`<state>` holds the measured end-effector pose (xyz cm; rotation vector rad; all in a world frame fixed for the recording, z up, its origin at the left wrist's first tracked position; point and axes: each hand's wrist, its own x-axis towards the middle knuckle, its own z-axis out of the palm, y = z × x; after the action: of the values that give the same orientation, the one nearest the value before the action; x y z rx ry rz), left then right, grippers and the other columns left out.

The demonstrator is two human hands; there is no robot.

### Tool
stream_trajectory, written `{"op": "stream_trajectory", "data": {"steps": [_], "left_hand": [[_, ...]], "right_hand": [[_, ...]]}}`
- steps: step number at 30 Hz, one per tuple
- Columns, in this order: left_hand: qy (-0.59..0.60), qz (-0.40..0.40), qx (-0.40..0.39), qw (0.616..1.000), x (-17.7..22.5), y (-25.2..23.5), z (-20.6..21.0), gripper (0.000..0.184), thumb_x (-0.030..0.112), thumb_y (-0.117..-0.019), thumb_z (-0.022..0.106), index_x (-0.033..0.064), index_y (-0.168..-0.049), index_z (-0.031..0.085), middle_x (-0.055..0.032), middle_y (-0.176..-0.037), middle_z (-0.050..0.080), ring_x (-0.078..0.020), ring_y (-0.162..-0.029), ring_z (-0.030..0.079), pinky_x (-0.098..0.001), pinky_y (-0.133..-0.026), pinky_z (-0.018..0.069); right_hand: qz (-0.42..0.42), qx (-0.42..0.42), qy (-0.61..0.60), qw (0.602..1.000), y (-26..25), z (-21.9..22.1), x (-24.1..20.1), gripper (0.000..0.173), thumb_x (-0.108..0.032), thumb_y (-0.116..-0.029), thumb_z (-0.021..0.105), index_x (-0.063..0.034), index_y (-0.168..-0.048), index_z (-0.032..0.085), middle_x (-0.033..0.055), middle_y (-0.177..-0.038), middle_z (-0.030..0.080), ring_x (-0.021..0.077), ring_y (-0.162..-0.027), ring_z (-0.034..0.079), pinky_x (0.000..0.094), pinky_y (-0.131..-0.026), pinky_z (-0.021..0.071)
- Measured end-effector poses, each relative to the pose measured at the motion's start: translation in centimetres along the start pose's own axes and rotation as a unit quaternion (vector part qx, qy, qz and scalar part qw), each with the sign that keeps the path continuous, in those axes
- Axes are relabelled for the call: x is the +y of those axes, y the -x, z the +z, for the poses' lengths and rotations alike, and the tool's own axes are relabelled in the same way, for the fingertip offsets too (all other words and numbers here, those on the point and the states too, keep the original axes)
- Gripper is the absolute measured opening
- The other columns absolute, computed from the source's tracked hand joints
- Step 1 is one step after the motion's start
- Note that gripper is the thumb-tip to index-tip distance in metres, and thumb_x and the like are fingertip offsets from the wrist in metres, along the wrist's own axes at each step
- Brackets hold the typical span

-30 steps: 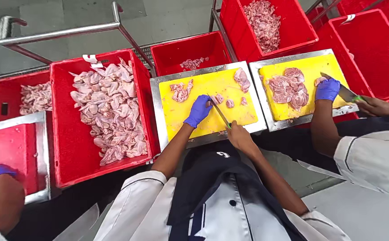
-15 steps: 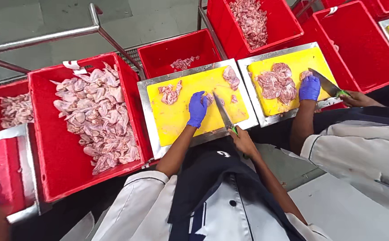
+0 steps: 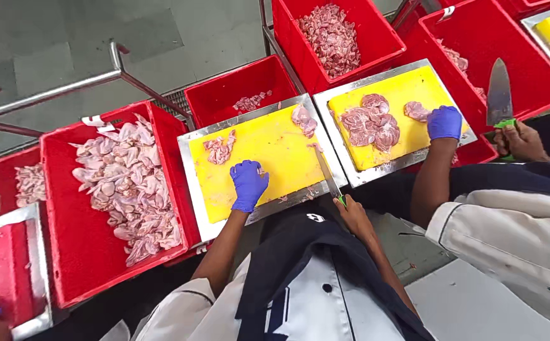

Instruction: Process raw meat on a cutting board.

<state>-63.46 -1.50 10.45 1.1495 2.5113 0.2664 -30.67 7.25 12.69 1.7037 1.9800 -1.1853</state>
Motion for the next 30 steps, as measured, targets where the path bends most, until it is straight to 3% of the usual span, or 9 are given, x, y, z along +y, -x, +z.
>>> {"op": "stream_trajectory", "data": {"steps": [2,7,11,12,15,18,23,26,30], "left_hand": [[0.045,0.008,0.007,0.999,2.6,-2.0,-0.1,0.058,0.053,-0.0876,0.070,0.0120,-0.129,0.069,-0.0167,-0.134,0.065,-0.0402,-0.133,0.054,-0.0633,-0.119,0.0291],[0.183,-0.003,-0.004,0.983,11.9,-12.2,0.1,0.059,0.047,-0.0965,0.067,0.0047,-0.138,0.061,-0.0228,-0.143,0.058,-0.0428,-0.134,0.053,-0.0641,-0.107,0.0445],[0.159,-0.001,-0.047,0.986,15.9,-17.7,1.4,0.045,0.035,-0.0838,0.078,-0.0020,-0.108,0.071,-0.0293,-0.117,0.066,-0.0473,-0.113,0.064,-0.0688,-0.091,0.0518],[0.171,0.010,-0.069,0.983,16.3,-18.0,1.6,0.042,0.031,-0.0824,0.079,-0.0016,-0.107,0.071,-0.0288,-0.112,0.069,-0.0472,-0.109,0.066,-0.0689,-0.088,0.0525],[0.277,0.024,-0.081,0.957,16.3,-16.9,0.8,0.037,0.026,-0.0878,0.077,0.0003,-0.114,0.071,-0.0242,-0.108,0.071,-0.0406,-0.103,0.068,-0.0633,-0.090,0.0538],[0.394,-0.052,-0.032,0.917,14.7,-13.2,-0.5,0.035,0.024,-0.0948,0.071,-0.0013,-0.118,0.068,-0.0210,-0.105,0.072,-0.0321,-0.092,0.072,-0.0527,-0.086,0.0598],[0.312,-0.176,-0.063,0.931,7.4,-7.2,2.0,0.051,0.049,-0.1007,0.061,0.0000,-0.115,0.069,-0.0121,-0.088,0.076,-0.0218,-0.074,0.075,-0.0431,-0.077,0.0638],[0.234,-0.150,0.003,0.961,5.7,-5.8,1.8,0.046,0.044,-0.1007,0.062,0.0063,-0.125,0.068,-0.0138,-0.101,0.076,-0.0295,-0.094,0.075,-0.0538,-0.090,0.0585],[0.220,0.079,0.117,0.965,5.9,-7.2,2.7,0.024,0.014,-0.0991,0.064,0.0007,-0.117,0.071,-0.0170,-0.123,0.069,-0.0300,-0.119,0.066,-0.0469,-0.106,0.0522]], "right_hand": [[-0.003,-0.008,0.000,1.000,-0.2,-0.6,0.2,0.050,-0.048,-0.1077,0.048,0.0001,-0.118,0.060,0.0209,-0.090,0.066,0.0383,-0.088,0.068,0.0584,-0.079,0.0530],[-0.015,-0.031,0.030,0.999,-0.6,-2.8,0.5,0.051,-0.047,-0.1080,0.048,0.0011,-0.121,0.059,0.0225,-0.095,0.067,0.0400,-0.093,0.068,0.0587,-0.082,0.0529],[-0.045,-0.027,0.033,0.998,-1.0,-4.3,1.6,0.051,-0.048,-0.1079,0.048,0.0006,-0.120,0.061,0.0222,-0.094,0.067,0.0391,-0.093,0.068,0.0588,-0.082,0.0529],[-0.050,-0.020,0.024,0.998,-1.0,-4.5,2.0,0.051,-0.048,-0.1080,0.048,0.0006,-0.119,0.061,0.0217,-0.092,0.067,0.0387,-0.091,0.068,0.0586,-0.082,0.0529],[-0.059,0.007,-0.006,0.998,-1.3,-4.6,2.8,0.050,-0.046,-0.1079,0.049,0.0011,-0.118,0.061,0.0211,-0.087,0.066,0.0383,-0.086,0.068,0.0578,-0.079,0.0529],[-0.068,0.012,-0.014,0.998,-1.9,-4.5,2.7,0.051,-0.046,-0.1078,0.049,0.0019,-0.116,0.062,0.0210,-0.087,0.066,0.0379,-0.085,0.068,0.0576,-0.079,0.0525],[-0.098,-0.012,0.041,0.994,-4.0,-4.5,-0.1,0.053,-0.048,-0.1080,0.047,0.0016,-0.120,0.061,0.0228,-0.092,0.068,0.0401,-0.092,0.069,0.0599,-0.084,0.0525],[-0.136,-0.026,0.098,0.986,-4.7,-4.7,-3.4,0.054,-0.050,-0.1079,0.045,0.0005,-0.122,0.059,0.0218,-0.092,0.068,0.0404,-0.091,0.069,0.0595,-0.081,0.0538],[-0.173,-0.018,0.174,0.969,-5.7,-5.5,-7.5,0.055,-0.048,-0.1083,0.045,0.0027,-0.125,0.057,0.0244,-0.098,0.069,0.0429,-0.096,0.070,0.0600,-0.082,0.0551]]}}
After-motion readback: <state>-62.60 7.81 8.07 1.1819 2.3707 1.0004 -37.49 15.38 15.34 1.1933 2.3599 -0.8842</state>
